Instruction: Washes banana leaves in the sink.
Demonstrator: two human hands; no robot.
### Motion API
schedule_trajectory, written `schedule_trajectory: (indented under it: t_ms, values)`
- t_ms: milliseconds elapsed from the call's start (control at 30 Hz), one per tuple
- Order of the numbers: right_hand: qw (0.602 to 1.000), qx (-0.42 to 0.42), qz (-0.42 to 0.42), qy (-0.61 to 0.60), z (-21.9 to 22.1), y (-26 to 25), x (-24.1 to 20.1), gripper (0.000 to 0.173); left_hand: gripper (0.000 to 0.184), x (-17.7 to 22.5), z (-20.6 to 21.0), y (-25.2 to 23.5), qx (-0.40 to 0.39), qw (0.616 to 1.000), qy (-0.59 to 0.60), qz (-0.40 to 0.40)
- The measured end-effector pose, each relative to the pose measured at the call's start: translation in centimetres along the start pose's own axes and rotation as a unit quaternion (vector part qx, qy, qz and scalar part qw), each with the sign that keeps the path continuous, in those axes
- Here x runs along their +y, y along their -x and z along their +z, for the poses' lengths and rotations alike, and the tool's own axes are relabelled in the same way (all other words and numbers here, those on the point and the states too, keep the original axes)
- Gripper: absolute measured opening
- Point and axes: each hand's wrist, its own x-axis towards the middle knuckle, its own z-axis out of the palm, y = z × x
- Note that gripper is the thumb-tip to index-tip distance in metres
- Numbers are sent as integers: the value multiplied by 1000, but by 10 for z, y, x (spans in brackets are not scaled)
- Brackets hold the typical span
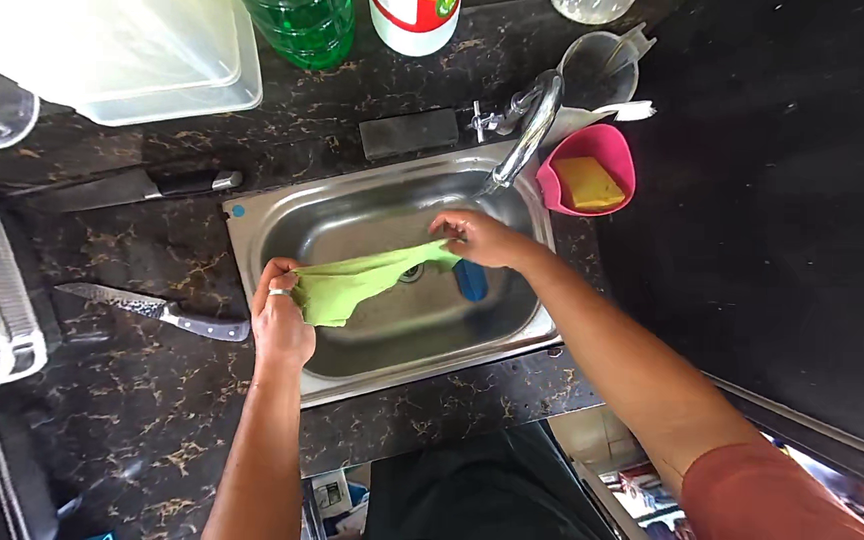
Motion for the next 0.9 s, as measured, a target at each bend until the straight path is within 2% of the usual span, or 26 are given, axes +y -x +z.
schedule_trajectory:
  t_ms: [67, 100, 167, 267, 333, 367, 433, 500, 567, 667, 733, 800, 833, 900]
  values:
    - [998, 49, 12, 31, -20, -3, 2, 31, 18, -13, 11, -20, 70, 995, -74, -8]
    - [994, 74, 46, 68, -24, -8, 7, 33, 21, -24, 14, -32, 83, 985, -154, -4]
    - [969, 134, 142, 150, -25, -14, 11, 41, 35, -41, 22, -55, 80, 935, -345, 15]
    - [925, 213, 284, 132, 2, 7, -2, 41, 38, -66, 47, -61, -26, 867, -492, 77]
    - [909, 212, 343, 102, 40, 25, -2, 56, 37, -100, 61, -64, -112, 825, -533, 150]
    - [904, 196, 368, 98, 60, 32, 4, 66, 43, -118, 64, -67, -138, 804, -547, 186]
    - [889, 175, 409, 109, 82, 35, 23, 73, 77, -148, 60, -77, -159, 763, -590, 211]
    - [875, 159, 440, 124, 74, 39, 29, 64, 113, -170, 53, -85, -149, 729, -637, 201]
    - [865, 171, 458, 116, 54, 49, 16, 59, 128, -181, 52, -83, -137, 721, -653, 187]
    - [863, 246, 429, 105, 42, 56, -23, 50, 136, -187, 64, -74, -154, 727, -640, 197]
    - [870, 289, 384, 113, 52, 44, -32, 47, 128, -189, 69, -68, -164, 734, -622, 218]
    - [877, 298, 360, 110, 68, 18, -20, 50, 105, -184, 60, -64, -143, 737, -621, 225]
    - [883, 294, 351, 101, 78, 3, -15, 53, 100, -181, 50, -65, -133, 734, -631, 214]
    - [900, 276, 322, 97, 104, -31, -18, 64, 111, -176, 28, -67, -134, 717, -664, 168]
